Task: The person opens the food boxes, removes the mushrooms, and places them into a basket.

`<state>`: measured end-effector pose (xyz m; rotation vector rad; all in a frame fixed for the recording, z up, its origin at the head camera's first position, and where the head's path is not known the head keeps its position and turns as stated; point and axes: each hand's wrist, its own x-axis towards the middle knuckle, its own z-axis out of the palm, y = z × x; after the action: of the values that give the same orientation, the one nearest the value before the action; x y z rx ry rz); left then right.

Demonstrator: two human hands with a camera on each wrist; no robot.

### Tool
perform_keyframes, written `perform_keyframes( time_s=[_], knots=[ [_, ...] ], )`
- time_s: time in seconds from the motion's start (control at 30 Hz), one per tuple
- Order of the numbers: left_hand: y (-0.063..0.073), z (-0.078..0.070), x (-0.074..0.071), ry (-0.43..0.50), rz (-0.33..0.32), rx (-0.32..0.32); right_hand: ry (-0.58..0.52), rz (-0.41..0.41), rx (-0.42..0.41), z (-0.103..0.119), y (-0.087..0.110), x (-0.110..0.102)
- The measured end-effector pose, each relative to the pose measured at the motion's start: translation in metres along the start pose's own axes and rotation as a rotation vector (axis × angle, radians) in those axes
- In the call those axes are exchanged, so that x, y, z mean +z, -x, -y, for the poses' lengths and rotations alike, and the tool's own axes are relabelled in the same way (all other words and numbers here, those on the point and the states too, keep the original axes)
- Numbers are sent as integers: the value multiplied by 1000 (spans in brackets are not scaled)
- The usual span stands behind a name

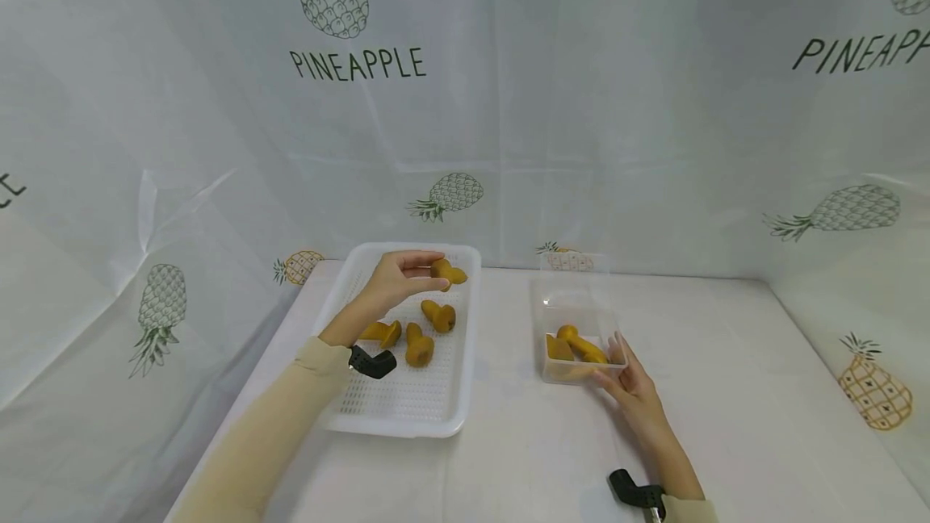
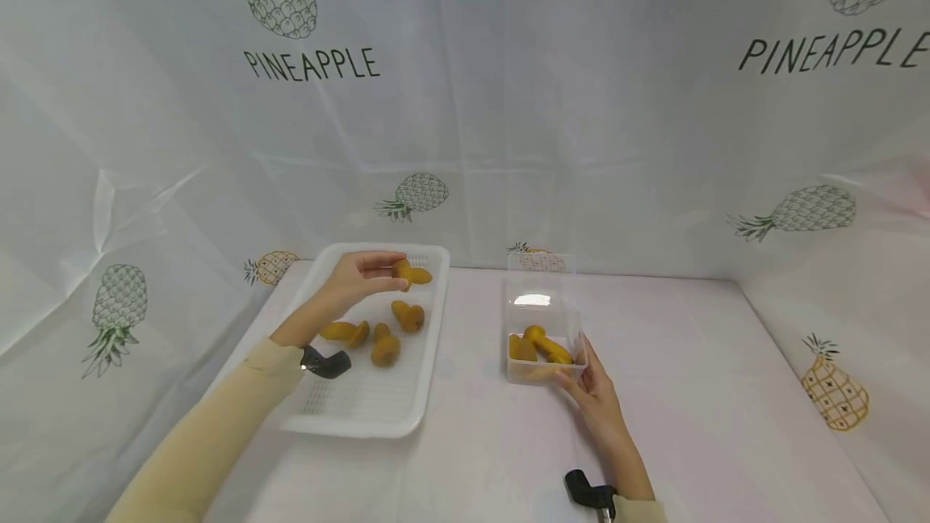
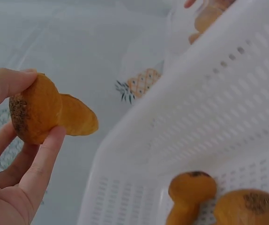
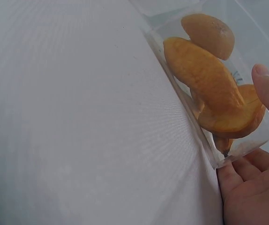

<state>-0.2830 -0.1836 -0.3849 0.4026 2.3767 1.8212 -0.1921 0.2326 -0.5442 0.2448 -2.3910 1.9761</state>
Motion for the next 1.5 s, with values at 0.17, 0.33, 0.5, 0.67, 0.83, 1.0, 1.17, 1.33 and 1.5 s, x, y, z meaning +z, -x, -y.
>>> perform_keyframes(
  time_s=[0.17,0.33,0.5,0.67,0.83,1.0,1.17,1.33,1.5],
  knots=[
    [8,14,-14,-12,-49,-16,-4,-1,-2,-1,0,1],
    [14,27,-25,-28,-89,-28,2,-2,2,0,0,1],
    [16,37,-33,-49,-127,-48,28,-11,7,0,0,0],
    [16,41,-36,-59,-153,-56,19,-11,10,2,1,-1],
    [17,46,-39,-61,-189,-64,13,-10,10,3,1,0],
    [19,48,-41,-57,-204,-72,-2,-7,0,5,1,1],
    [19,47,-39,-58,-201,-65,-6,-7,-1,6,1,0],
    [19,44,-35,-59,-197,-60,11,-10,16,4,1,0],
    [16,39,-29,-54,-180,-58,34,-15,29,3,2,0]
  ],
)
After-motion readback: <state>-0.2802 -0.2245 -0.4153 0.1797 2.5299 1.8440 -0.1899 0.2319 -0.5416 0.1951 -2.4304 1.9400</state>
